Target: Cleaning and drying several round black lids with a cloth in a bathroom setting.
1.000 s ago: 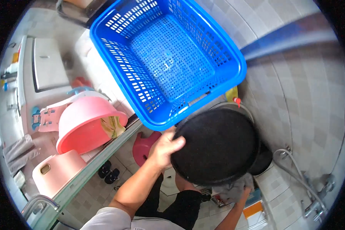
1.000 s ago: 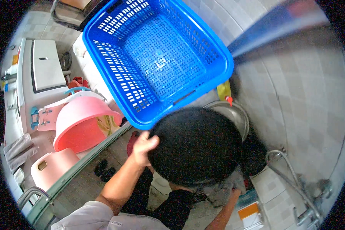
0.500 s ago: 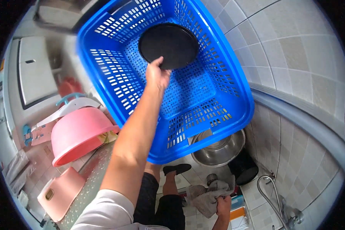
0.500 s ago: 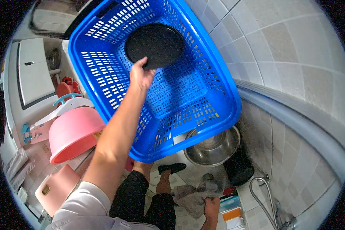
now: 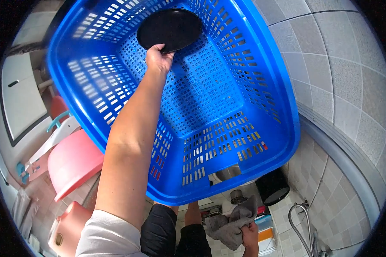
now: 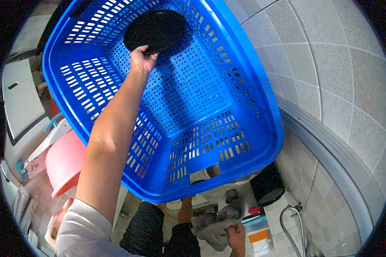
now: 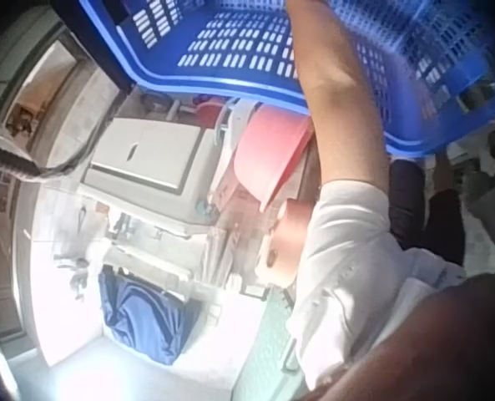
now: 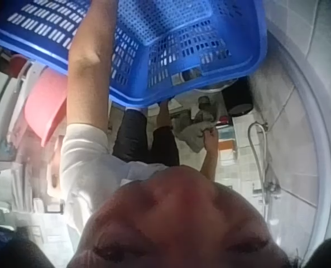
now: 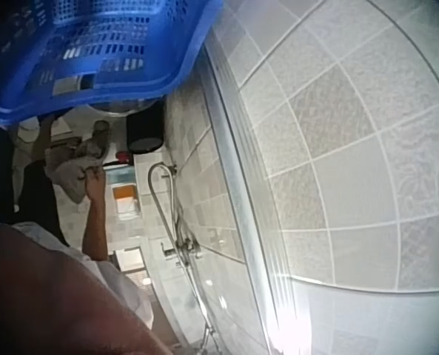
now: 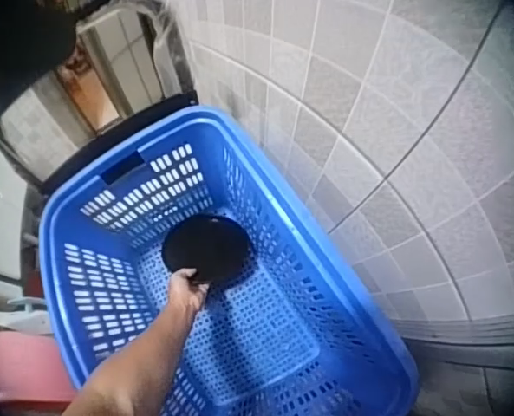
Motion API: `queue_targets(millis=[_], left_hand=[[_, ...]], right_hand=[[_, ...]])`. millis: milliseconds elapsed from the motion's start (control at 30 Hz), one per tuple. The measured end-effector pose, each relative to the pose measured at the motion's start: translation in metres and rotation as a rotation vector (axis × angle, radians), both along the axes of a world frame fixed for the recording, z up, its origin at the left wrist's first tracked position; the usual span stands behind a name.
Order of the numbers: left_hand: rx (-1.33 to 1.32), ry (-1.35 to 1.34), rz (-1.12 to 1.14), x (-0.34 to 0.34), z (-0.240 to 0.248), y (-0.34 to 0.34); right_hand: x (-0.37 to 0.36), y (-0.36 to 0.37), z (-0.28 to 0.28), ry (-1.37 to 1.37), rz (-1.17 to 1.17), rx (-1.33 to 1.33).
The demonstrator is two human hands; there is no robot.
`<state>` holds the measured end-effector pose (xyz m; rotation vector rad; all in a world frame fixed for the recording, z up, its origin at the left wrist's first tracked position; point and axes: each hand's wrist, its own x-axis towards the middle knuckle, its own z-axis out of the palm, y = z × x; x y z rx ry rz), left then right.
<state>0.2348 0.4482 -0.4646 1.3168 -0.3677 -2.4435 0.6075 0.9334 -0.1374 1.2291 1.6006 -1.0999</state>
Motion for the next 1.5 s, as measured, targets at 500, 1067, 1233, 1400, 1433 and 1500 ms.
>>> queue_targets(millis=[500, 1067, 1233, 1400, 1433, 1500], left_hand=[[-0.271, -0.277, -0.364, 0.018, -0.007, -0.015], [-2.259, 0.265, -0.561, 0.169, 0.295, 0.257], [-1.076, 0.502, -1.061, 0.321, 0.262, 0.400], [-1.071, 0.540, -1.684, 0.412, 0.199, 0.492], [-1.167, 0.595, -1.780, 0.423, 0.186, 0.510], [-1.255, 0.676, -1.910, 0.439, 0.165, 0.540]], right_hand=[[0.050, 0.009, -0.006, 0.009, -0.097, -0.031], [0.174, 0.021, -0.063, 0.626, -1.117, -0.577], [0.244, 0.043, -0.087, 0.830, -1.275, -0.680], [0.309, 0.081, -0.113, 1.025, -1.387, -0.896], [0.321, 0.086, -0.123, 1.038, -1.399, -0.897], [0.341, 0.090, -0.141, 1.015, -1.569, -0.786]])
